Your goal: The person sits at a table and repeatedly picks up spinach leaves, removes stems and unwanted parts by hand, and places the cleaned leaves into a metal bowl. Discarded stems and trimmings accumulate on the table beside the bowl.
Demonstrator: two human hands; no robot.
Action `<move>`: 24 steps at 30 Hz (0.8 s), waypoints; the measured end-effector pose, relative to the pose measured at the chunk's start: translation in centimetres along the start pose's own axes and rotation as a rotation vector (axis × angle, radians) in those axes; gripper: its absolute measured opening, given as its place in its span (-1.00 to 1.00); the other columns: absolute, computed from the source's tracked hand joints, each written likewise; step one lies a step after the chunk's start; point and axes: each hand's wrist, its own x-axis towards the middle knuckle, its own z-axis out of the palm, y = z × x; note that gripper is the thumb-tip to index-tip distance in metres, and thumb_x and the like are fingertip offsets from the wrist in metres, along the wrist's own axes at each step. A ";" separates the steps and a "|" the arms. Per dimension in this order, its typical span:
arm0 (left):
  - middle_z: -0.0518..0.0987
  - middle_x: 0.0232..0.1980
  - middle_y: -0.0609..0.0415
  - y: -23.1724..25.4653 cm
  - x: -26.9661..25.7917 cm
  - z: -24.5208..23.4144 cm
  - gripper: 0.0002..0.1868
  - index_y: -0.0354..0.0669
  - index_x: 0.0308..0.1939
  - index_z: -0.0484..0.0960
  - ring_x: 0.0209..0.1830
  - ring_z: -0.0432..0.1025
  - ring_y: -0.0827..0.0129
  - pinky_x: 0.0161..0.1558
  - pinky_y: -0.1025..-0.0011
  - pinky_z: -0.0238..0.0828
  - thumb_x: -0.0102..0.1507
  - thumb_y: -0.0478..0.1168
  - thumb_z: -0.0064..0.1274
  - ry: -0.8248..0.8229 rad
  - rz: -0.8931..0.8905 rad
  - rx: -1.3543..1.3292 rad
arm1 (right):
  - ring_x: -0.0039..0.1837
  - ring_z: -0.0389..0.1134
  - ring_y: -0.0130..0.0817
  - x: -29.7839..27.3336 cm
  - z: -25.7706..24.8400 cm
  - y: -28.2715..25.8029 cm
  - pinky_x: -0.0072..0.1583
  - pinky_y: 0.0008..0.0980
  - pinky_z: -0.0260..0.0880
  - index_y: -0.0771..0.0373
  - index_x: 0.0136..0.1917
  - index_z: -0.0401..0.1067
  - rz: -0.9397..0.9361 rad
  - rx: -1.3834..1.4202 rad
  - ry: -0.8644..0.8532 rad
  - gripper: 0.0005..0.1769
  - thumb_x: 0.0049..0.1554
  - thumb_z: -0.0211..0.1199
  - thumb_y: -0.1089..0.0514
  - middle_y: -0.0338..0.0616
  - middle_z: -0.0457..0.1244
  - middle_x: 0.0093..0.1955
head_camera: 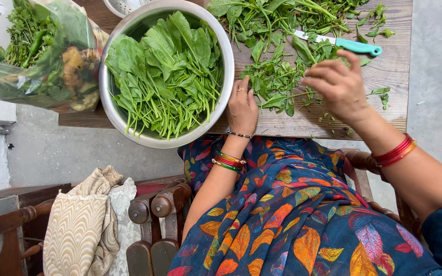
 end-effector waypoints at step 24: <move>0.41 0.18 -0.13 0.3 -1.0 -0.3 -0.59 -0.22 0.14 0.56 0.22 0.31 -0.02 0.23 0.03 0.28 0.20 -0.29 0.13 -0.077 0.214 0.215 | -0.14 0.47 -0.27 1.4 -1.5 2.2 -0.07 -0.28 0.44 0.23 -0.02 0.59 0.776 0.220 -0.129 -0.87 0.18 0.41 0.16 -0.05 0.41 -0.18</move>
